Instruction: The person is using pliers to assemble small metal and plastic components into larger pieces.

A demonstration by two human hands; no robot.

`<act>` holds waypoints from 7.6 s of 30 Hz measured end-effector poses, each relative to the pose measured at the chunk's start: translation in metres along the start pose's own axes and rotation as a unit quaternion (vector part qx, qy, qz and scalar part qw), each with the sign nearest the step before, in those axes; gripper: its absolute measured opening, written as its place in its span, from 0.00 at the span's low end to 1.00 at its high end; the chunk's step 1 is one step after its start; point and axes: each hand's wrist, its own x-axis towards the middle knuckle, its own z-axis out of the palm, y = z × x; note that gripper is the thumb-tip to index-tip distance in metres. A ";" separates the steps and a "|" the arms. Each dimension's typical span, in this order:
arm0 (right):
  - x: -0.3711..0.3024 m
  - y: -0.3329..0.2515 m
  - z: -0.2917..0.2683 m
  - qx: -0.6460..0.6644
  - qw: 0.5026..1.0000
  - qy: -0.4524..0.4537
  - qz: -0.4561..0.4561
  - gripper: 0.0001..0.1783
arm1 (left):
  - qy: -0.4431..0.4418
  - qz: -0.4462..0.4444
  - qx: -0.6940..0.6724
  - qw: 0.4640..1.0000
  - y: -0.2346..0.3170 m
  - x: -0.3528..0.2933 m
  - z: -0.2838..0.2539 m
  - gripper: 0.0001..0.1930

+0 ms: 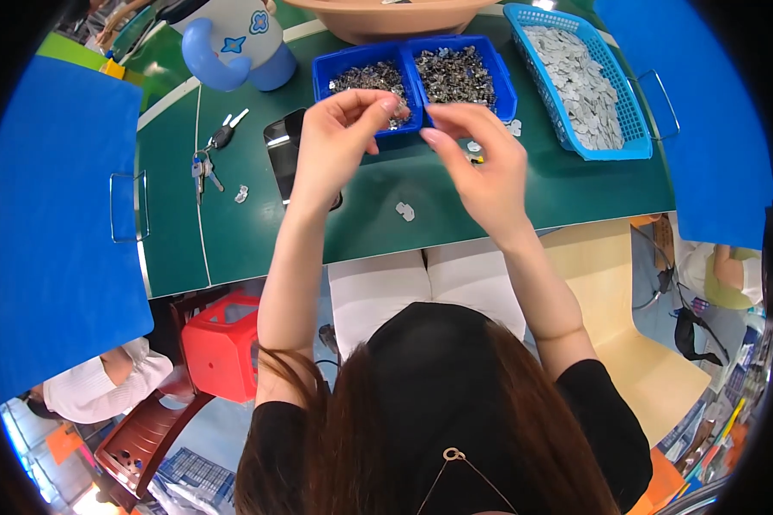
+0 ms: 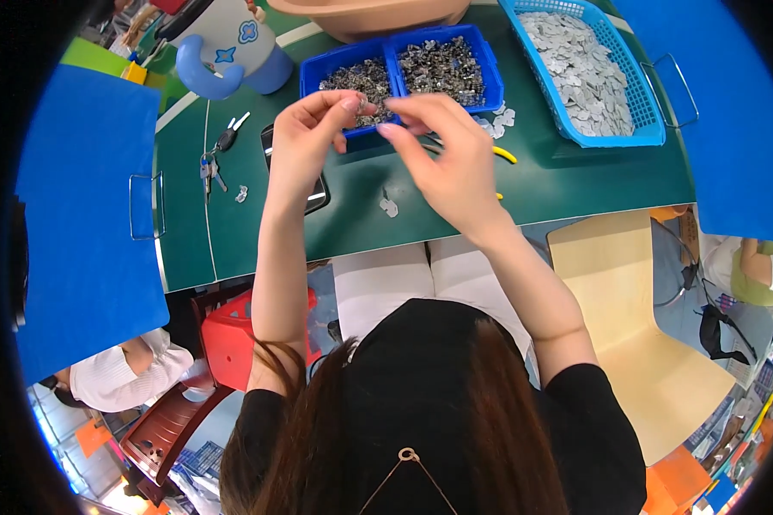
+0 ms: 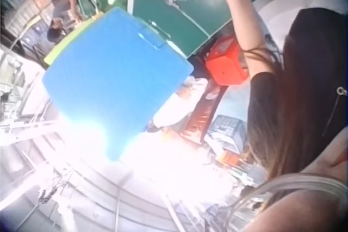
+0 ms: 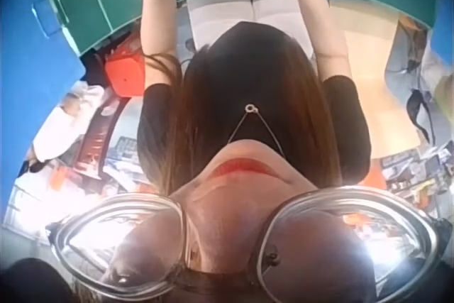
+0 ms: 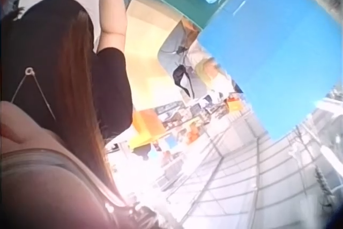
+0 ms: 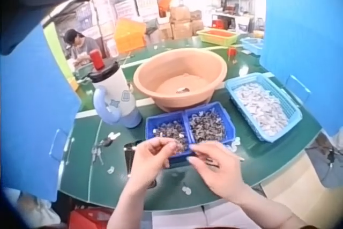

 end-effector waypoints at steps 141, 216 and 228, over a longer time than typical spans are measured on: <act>-0.034 -0.026 -0.049 -0.050 0.981 -0.185 0.040 0.14 | 0.136 0.084 -0.152 0.975 -0.003 -0.096 0.029 0.08; -0.039 -0.041 -0.046 -0.121 0.968 -0.206 -0.073 0.18 | 0.117 0.115 -0.148 0.975 -0.001 -0.108 0.028 0.04; -0.035 -0.047 -0.051 0.013 0.981 -0.183 0.070 0.14 | 0.095 0.124 -0.193 0.969 0.005 -0.104 0.027 0.04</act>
